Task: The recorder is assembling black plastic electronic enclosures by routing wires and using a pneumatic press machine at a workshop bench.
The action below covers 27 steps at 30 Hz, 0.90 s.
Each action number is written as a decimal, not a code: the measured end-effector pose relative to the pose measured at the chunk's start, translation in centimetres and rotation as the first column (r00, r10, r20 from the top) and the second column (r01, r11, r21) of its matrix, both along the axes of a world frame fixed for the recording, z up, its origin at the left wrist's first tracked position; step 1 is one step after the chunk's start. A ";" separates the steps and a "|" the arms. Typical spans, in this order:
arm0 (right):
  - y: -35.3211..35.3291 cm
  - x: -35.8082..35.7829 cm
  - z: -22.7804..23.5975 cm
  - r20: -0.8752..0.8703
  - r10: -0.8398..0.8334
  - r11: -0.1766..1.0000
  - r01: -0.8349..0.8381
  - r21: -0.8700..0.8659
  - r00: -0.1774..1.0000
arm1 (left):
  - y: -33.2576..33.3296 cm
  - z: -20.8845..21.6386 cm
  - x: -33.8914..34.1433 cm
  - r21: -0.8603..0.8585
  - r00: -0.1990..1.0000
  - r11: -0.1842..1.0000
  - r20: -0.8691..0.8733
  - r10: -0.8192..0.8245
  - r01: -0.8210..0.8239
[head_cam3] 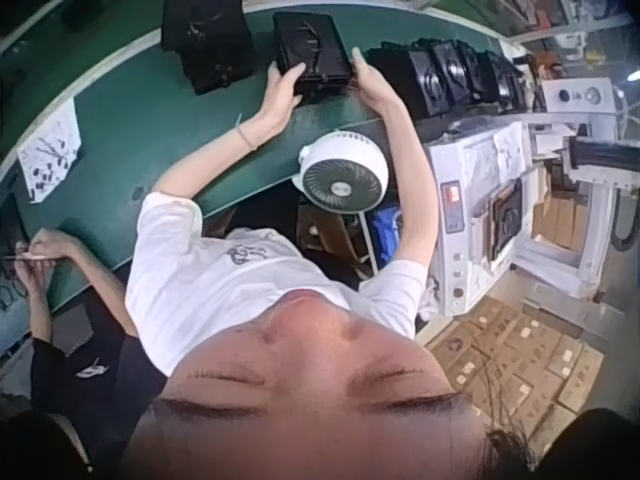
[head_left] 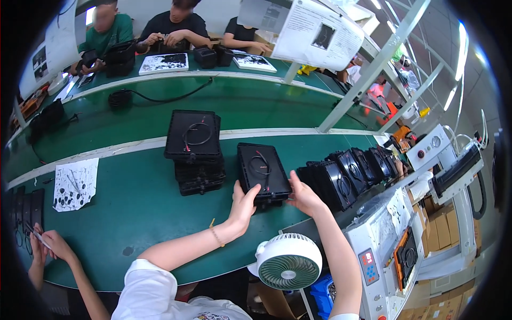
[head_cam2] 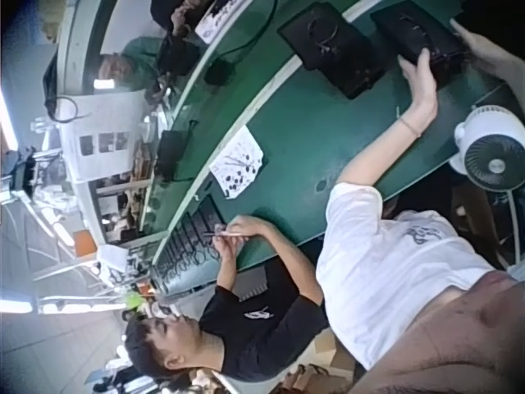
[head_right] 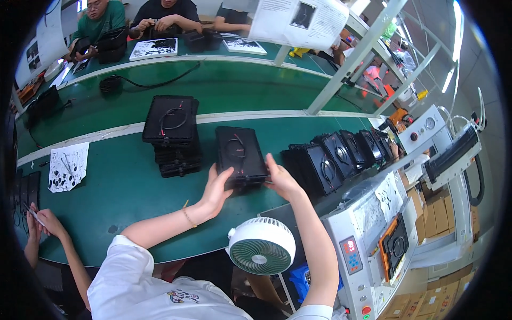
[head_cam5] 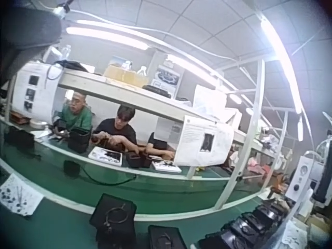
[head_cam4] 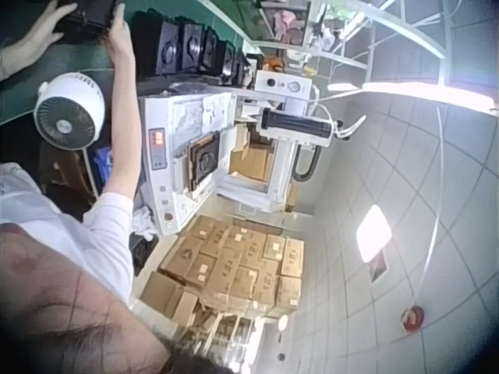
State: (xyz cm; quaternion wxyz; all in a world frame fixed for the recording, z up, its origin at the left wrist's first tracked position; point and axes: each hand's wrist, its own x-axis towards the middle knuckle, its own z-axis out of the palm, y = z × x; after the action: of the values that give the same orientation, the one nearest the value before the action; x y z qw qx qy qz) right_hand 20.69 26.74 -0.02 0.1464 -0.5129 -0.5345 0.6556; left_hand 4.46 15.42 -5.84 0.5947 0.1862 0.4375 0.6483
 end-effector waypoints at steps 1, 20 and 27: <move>1.1 -0.2 -0.5 -0.040 -0.012 1.000 0.011 -0.021 0.999 | 0.5 -0.1 -0.2 0.028 0.999 0.999 0.038 0.029 -0.031; 5.1 -5.0 -2.2 -0.124 0.038 0.999 -0.038 0.000 0.992 | 2.5 -0.8 0.7 0.082 0.955 0.954 0.105 0.279 -0.287; -1.7 0.9 7.5 0.804 0.046 0.575 -0.674 0.464 0.593 | 1.1 -0.4 -3.3 -0.217 0.961 0.976 0.274 0.030 0.031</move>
State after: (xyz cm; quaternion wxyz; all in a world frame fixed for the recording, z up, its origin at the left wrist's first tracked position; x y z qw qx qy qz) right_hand 21.60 25.02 7.52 -0.0342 -0.4849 -0.8625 0.1403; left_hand 1.13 16.55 -6.21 0.6669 0.0275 0.4194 0.6153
